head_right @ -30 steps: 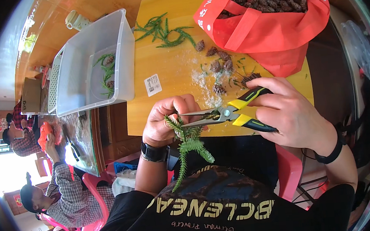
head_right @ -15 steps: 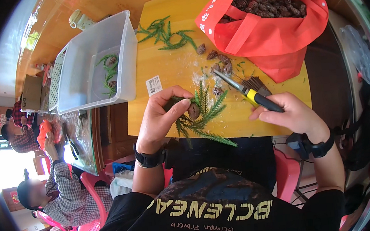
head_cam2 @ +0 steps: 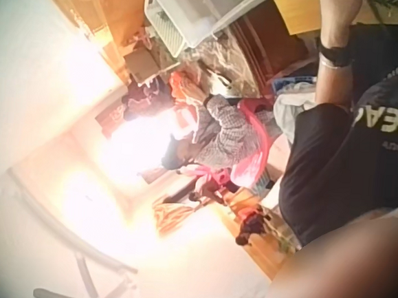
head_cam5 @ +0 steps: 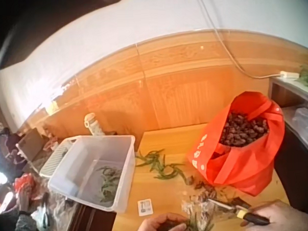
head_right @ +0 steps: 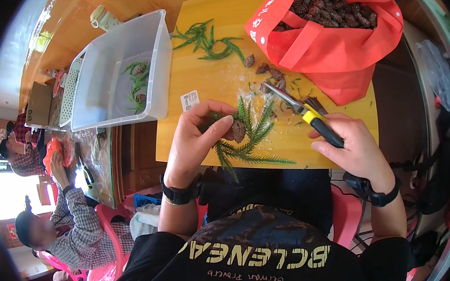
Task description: Assembling artificial pine branches by trimming them with pliers and attaching pine cones.
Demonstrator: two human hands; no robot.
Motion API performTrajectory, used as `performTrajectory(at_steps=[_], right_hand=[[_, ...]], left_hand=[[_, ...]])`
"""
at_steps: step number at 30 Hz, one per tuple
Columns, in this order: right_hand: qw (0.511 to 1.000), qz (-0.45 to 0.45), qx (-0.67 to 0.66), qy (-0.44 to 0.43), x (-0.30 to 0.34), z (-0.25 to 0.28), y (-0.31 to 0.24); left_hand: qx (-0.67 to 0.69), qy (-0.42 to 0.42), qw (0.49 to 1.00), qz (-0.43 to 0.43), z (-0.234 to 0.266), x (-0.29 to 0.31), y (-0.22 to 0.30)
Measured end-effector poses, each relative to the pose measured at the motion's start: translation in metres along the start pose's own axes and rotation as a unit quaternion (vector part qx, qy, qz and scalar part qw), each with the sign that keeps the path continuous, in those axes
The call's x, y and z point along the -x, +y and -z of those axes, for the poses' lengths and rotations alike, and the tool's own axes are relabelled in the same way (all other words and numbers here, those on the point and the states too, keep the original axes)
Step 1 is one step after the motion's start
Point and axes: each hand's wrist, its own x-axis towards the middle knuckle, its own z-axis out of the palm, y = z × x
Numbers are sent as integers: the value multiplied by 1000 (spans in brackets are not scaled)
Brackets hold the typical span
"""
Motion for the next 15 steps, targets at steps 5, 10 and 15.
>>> performTrajectory(at_steps=[5,10,15], right_hand=[[995,6,45,90,25,16,15],[983,-63,134,112,58,36,47],[950,-167,256,65,85,57,71]], left_hand=[[37,54,996,-55,20,1,15],[60,208,961,-174,70,3,52],[62,285,928,-231,139,2,73]])
